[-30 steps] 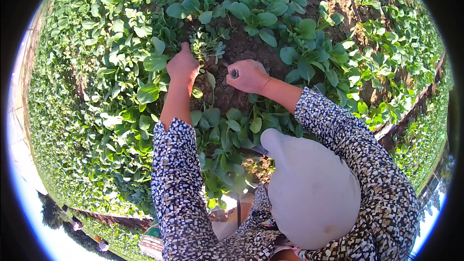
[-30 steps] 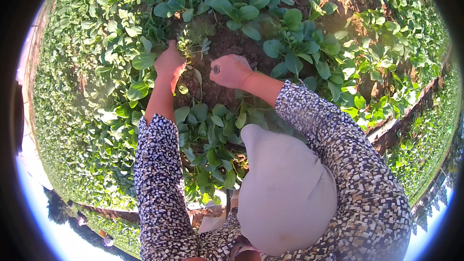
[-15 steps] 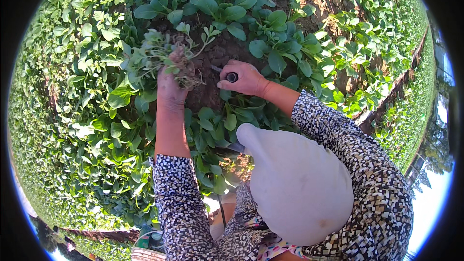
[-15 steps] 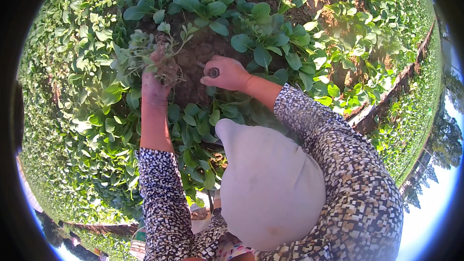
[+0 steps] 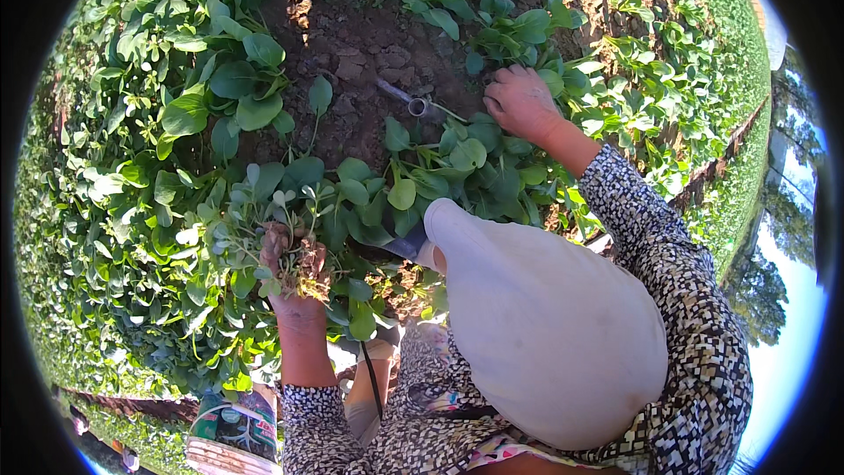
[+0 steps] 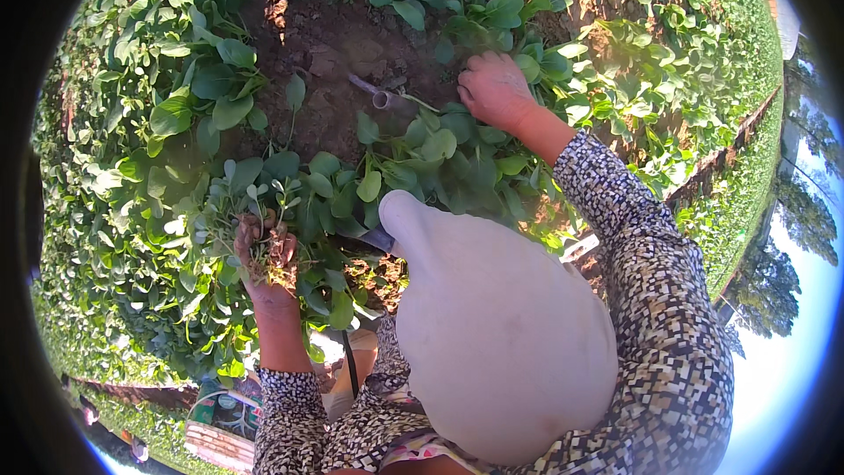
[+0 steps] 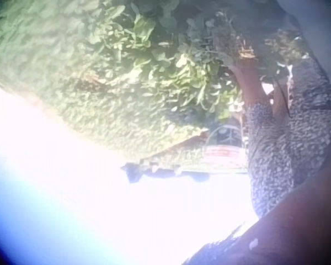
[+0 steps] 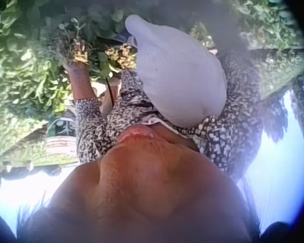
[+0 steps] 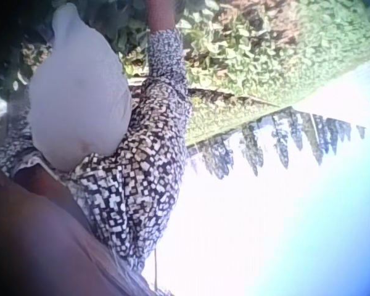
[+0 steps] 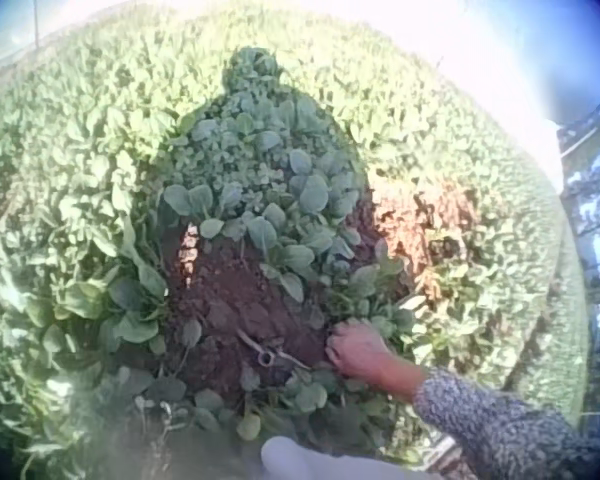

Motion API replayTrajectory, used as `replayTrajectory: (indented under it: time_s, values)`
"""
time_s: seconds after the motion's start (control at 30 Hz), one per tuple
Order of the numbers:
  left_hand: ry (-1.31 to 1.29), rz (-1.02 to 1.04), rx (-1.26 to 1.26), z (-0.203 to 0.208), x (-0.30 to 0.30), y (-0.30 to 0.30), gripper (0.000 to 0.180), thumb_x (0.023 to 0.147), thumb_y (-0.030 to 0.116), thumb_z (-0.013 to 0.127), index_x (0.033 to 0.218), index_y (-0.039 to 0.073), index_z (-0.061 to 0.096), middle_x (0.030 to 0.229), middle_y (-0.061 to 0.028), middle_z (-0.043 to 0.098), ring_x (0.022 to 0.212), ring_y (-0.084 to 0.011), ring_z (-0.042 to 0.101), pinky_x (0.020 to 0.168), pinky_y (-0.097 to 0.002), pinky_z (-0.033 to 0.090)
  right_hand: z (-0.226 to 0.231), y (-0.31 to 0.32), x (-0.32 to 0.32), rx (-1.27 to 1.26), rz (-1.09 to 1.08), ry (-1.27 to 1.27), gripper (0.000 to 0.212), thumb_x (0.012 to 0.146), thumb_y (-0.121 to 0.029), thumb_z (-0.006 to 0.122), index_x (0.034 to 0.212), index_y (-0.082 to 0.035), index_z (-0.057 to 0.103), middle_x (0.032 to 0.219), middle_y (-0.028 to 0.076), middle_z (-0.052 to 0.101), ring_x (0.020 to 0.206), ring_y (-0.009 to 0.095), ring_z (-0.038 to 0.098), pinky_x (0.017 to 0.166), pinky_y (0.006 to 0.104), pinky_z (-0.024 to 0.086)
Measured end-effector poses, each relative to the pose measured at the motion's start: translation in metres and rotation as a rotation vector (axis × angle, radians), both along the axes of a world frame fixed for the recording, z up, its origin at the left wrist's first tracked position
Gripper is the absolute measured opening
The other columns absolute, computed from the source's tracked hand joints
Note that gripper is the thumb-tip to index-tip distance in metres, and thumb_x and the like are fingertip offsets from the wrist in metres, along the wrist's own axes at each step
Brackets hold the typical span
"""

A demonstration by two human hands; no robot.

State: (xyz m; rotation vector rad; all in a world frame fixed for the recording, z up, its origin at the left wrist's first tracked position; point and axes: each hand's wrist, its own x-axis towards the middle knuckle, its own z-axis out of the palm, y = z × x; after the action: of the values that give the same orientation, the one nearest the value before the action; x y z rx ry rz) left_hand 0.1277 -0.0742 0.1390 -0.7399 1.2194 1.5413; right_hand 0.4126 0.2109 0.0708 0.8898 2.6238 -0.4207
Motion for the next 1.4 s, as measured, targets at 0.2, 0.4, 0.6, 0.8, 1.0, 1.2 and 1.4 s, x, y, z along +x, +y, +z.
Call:
replayTrajectory:
  time_s: [0.2, 0.4, 0.6, 0.8, 1.0, 1.2, 1.4]
  values:
    - [-0.031, -0.052, -0.328, 0.042, 0.011, -0.079, 0.029, 0.090, 0.031, 0.057, 0.113, 0.014, 0.054, 0.086, -0.0024, 0.060, 0.063, -0.0139, 0.056, 0.043, -0.0252, 0.042, -0.002, -0.017, 0.021, 0.102, -0.122, 0.172, 0.009, 0.078, -0.018, 0.063, 0.082, -0.011, 0.065, 0.084, 0.006, 0.057, 0.086, 0.027, 0.055, 0.075, 0.0393, 0.045]
    - [-0.046, 0.156, -0.259, 0.100, 0.020, -0.123, 0.028, 0.094, 0.029, 0.047, 0.115, 0.011, 0.053, 0.078, -0.0055, 0.056, 0.045, -0.0128, 0.044, 0.037, -0.0251, 0.034, -0.006, -0.001, -0.005, 0.112, -0.185, 0.261, 0.012, 0.079, -0.014, 0.061, 0.090, -0.010, 0.063, 0.085, 0.007, 0.057, 0.077, 0.030, 0.059, 0.067, 0.0419, 0.047]
    - [-0.057, 0.193, -0.001, 0.101, 0.044, -0.176, 0.044, 0.083, 0.036, 0.054, 0.119, 0.013, 0.049, 0.085, -0.0043, 0.054, 0.058, -0.0134, 0.046, 0.046, -0.0248, 0.036, -0.026, 0.021, -0.027, 0.136, -0.086, 0.213, 0.016, 0.078, -0.012, 0.060, 0.093, -0.007, 0.061, 0.089, 0.010, 0.058, 0.072, 0.032, 0.063, 0.061, 0.0452, 0.050]
    - [-0.065, 0.388, -0.250, 0.107, 0.051, -0.137, 0.026, 0.097, 0.028, 0.041, 0.111, 0.008, 0.050, 0.074, -0.0057, 0.050, 0.049, -0.0110, 0.041, 0.036, -0.0232, 0.032, -0.038, 0.037, -0.041, 0.067, -0.007, -0.118, 0.013, 0.076, -0.012, 0.058, 0.086, -0.006, 0.063, 0.085, 0.012, 0.065, 0.077, 0.032, 0.065, 0.063, 0.0437, 0.052]
    - [-0.114, 0.327, -0.129, 0.094, 0.046, -0.158, 0.028, 0.092, 0.028, 0.044, 0.110, 0.007, 0.049, 0.079, -0.0058, 0.050, 0.056, -0.0141, 0.043, 0.041, -0.0244, 0.034, -0.040, 0.050, -0.037, 0.017, 0.000, -0.180, 0.011, 0.076, -0.014, 0.057, 0.079, -0.006, 0.064, 0.083, 0.013, 0.067, 0.083, 0.033, 0.065, 0.069, 0.0440, 0.052]
    - [-0.134, 0.389, -0.203, 0.095, 0.048, -0.147, 0.023, 0.097, 0.026, 0.041, 0.109, 0.008, 0.048, 0.077, -0.0059, 0.047, 0.051, -0.0120, 0.040, 0.037, -0.0238, 0.033, -0.014, 0.059, -0.018, -0.132, -0.342, -0.001, 0.018, 0.081, -0.022, 0.058, 0.082, -0.006, 0.065, 0.080, 0.014, 0.065, 0.085, 0.033, 0.063, 0.074, 0.0434, 0.049]
    - [-0.159, 0.409, -0.222, 0.094, 0.050, -0.143, 0.021, 0.097, 0.025, 0.041, 0.106, 0.007, 0.047, 0.077, -0.0057, 0.046, 0.052, -0.0122, 0.041, 0.038, -0.0242, 0.034, 0.000, 0.049, -0.017, -0.214, -0.480, 0.074, 0.024, 0.083, -0.027, 0.060, 0.090, -0.005, 0.065, 0.083, 0.015, 0.066, 0.082, 0.034, 0.062, 0.073, 0.0430, 0.048]
